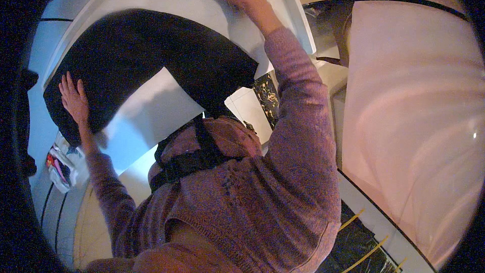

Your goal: The person wipes a glass shower door with a cloth, then folds several pieces of clothing on a white table. The person folds a light blue baby onesie, a pair of grey shorts, and a black garment, placing each folded item on the table.

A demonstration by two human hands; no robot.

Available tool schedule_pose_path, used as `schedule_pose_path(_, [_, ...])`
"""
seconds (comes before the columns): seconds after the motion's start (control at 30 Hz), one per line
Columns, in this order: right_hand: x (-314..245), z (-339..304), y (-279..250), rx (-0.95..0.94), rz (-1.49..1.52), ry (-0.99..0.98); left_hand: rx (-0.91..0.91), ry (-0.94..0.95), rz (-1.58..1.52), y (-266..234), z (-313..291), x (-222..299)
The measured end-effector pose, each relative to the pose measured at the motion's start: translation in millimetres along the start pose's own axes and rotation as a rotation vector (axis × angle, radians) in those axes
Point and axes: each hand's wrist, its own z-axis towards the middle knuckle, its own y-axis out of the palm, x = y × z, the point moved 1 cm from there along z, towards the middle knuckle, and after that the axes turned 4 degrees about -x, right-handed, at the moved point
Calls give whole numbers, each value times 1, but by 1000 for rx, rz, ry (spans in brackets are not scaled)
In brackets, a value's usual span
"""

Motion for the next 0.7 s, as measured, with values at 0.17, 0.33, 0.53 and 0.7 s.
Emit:
schedule_pose_path(0.17, [8,19,14,-87,146,23,10,-16,32,3,0,1])
schedule_pose_path(0.33, [-5,-7,4,22,67,-40,3,-19,21,3,0,3])
schedule_pose_path(0.53, [-61,-129,-42,80,465,-13,23,-5,26,4,0,3])
schedule_pose_path(0.7, [-85,-186,-38,24,427,101,20,5,54,6,2,0])
